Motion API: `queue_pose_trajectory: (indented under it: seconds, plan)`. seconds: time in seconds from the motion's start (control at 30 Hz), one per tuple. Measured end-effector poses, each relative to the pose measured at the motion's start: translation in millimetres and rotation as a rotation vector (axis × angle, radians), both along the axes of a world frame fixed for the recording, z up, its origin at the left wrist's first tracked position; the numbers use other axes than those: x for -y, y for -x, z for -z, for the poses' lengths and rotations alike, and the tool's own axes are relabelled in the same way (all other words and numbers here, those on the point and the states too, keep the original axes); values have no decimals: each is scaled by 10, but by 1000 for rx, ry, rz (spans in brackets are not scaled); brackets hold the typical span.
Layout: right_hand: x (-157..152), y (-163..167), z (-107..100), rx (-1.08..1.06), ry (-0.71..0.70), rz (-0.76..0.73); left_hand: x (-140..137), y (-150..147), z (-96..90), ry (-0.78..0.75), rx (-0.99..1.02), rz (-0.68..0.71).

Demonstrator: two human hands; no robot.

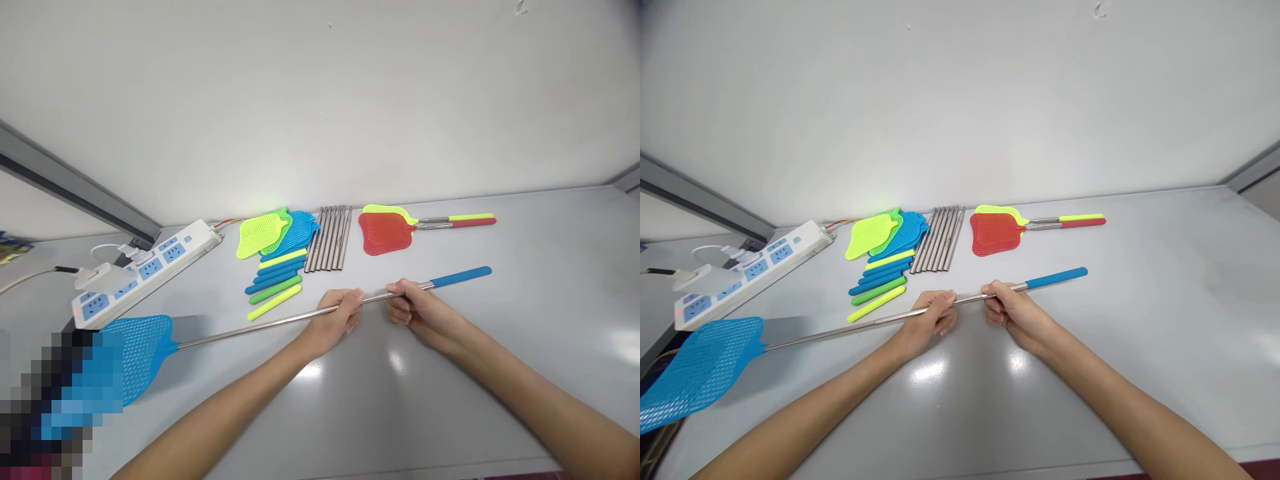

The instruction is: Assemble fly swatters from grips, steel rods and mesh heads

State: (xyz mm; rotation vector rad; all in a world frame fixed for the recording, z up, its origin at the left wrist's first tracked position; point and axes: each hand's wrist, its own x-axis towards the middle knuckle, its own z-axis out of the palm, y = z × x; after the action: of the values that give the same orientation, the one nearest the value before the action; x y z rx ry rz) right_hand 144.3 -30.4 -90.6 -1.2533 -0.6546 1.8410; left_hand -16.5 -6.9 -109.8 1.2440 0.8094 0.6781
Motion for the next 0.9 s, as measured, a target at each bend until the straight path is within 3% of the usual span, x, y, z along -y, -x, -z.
queue_pose_trajectory:
  seconds: [0.3,0.57,0.7,0.9]
  plan:
    - [36,66,42,-47,-113,-10,-28,15,32,2,68,34]
    - [70,75,21,39,-171,-158,45,-5,-31,-139,-143,131]
    - [95,102,31,35,-159,-198,73,-4,-65,-153,-133,160]
    - [23,27,37,-51,-139,46,64,33,-18,-144,-105,75]
